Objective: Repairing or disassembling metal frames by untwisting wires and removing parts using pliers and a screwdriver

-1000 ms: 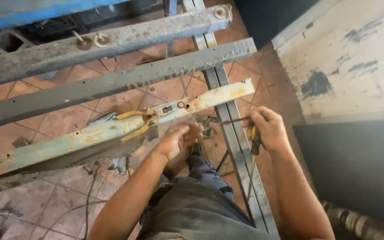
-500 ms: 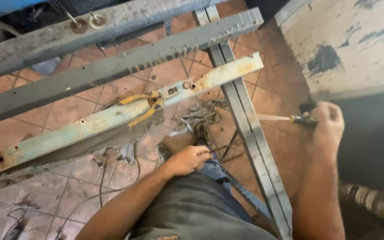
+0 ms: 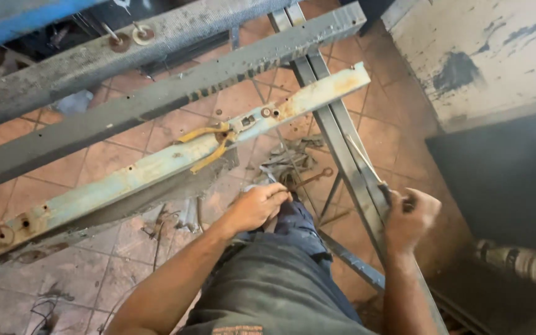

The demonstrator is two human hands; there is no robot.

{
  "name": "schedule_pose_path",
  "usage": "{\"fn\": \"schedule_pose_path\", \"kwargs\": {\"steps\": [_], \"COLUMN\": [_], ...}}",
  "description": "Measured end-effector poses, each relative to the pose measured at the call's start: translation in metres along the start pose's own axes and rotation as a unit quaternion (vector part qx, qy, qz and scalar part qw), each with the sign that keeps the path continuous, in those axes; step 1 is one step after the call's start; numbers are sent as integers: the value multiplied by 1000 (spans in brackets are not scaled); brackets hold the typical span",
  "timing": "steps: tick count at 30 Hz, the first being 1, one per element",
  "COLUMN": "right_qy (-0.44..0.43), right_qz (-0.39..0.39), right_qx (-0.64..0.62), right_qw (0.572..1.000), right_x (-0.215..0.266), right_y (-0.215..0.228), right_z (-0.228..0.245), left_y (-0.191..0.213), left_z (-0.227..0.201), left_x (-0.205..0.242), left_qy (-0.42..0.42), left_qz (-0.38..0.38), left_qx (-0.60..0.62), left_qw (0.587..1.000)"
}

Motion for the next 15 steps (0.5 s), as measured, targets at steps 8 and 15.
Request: {"fn": "schedule_pose_path", "kwargs": {"steps": [8, 15], "right_qy": [127, 118], "right_qz": [60, 148], "right_qx": [35, 58], "right_qw": [990, 980], "right_x": [10, -3], "right_y": [-3, -4], "right_z": [29, 41], "left_y": [-11, -9], "left_z": [15, -24], "left_x": [-18, -12], "left_qy": [-19, -57], "left_qz": [-4, -3], "left_qx": [21, 36], "left_qw": [1000, 998]}}
Point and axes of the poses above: each hand's wrist, its own x-axis away from the middle knuckle, its own y-axis out of the back of the hand, z = x × y, the point moved 7 cm from there along -x, towards the middle knuckle, and after that the axes turned 15 degrees about x, right-handed, at the moved point
